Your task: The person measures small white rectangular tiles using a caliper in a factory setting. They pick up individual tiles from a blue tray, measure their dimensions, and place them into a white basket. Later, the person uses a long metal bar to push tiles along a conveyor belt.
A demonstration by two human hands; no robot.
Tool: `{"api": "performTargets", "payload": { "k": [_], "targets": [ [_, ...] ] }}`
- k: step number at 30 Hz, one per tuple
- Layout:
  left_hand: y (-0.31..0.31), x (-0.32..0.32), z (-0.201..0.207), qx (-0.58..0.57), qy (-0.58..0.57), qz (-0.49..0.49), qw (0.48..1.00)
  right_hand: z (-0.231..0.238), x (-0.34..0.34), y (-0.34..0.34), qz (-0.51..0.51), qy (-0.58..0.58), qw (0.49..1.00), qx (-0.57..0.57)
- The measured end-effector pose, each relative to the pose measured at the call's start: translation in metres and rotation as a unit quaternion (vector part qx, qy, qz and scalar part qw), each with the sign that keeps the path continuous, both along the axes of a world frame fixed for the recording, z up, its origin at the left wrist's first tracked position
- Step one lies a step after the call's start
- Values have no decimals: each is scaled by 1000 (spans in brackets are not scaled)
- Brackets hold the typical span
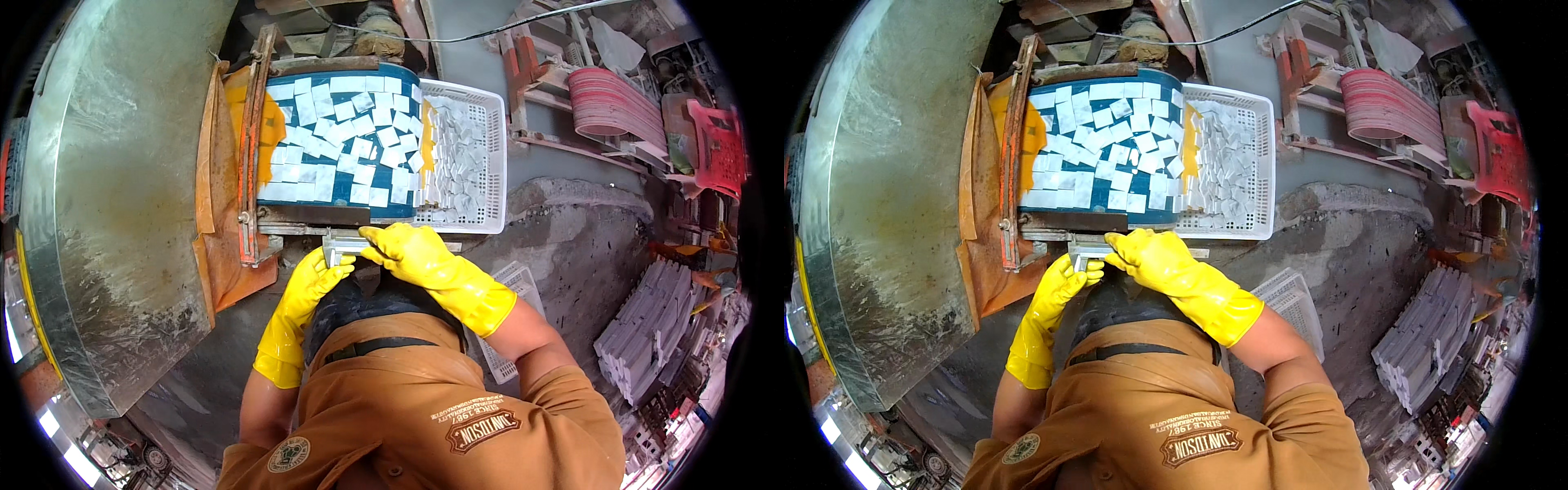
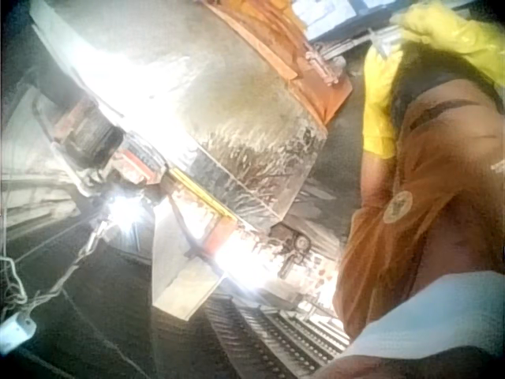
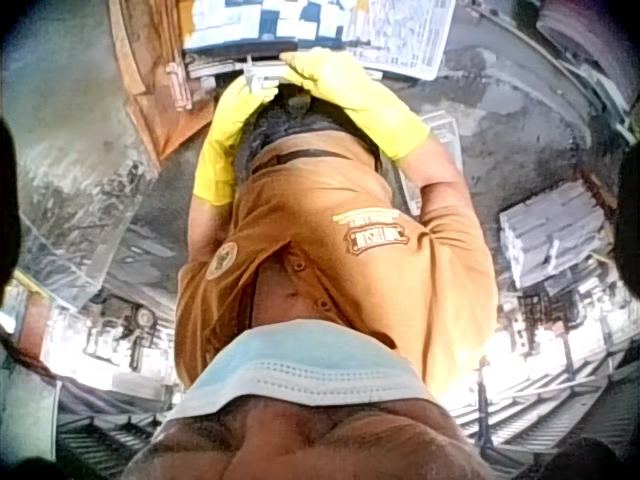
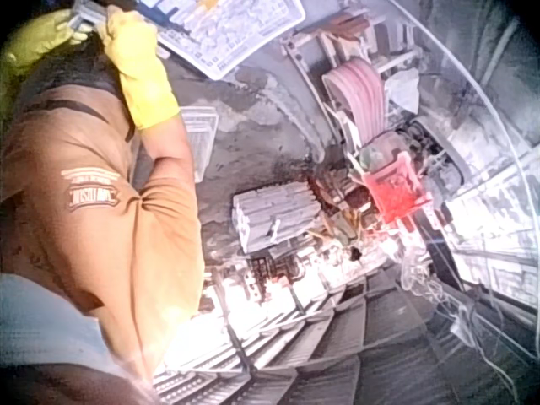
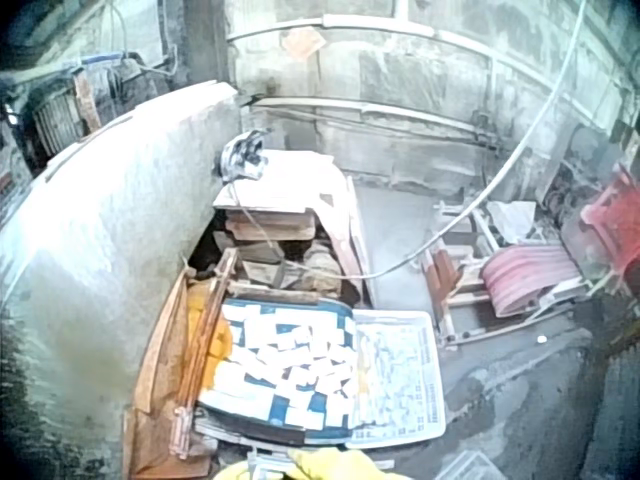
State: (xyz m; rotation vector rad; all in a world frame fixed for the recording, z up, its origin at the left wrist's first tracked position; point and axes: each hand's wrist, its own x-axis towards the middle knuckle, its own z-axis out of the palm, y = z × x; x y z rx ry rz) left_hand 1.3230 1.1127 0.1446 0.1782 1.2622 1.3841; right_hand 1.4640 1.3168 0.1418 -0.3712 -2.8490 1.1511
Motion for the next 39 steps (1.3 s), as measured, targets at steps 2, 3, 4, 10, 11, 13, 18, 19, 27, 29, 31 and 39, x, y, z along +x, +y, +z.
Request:
{"api": "performTargets", "payload": {
  "k": [2,3,4,10,11,13,18,19,27,29,31,39],
  "targets": [
    [1,0,0,-2,-5,2,1000,-1,1,0,-2,-1,1000,-3],
    [1,1,0,0,-6,3,1000,-1,2,0,0,-2,1000,-3],
    [0,1,-1,2,-7,3,1000,-1,2,1,1,-4,1000,-4],
    [1,2,3,-4,-20,-3,1000,-5,5,1,2,1,1000,-1],
    [0,2,2,-3,-20,-3,1000,-6,5,1,1,0,1000,-1],
    [-1,1,-2,0,-21,-4,1000,-6,5,0,1,-5,1000,0],
    [0,2,-1,-7,-22,-11,1000,-14,7,-2,0,4,1000,-3],
    [1,2,-1,-7,-24,-11,1000,-15,8,-2,0,4,1000,-1],
    [0,3,-3,-18,-30,-5,999,-11,7,-2,-2,-25,999,-19],
    [1,3,-3,-19,-31,-6,999,-9,7,-2,-5,-36,999,-33],
    [1,1,-8,-19,-28,-9,999,-8,7,-3,-28,-43,994,-93],
    [11,-12,-57,-45,14,-118,992,-16,32,-8,-155,-96,964,-196]
  ]
}}
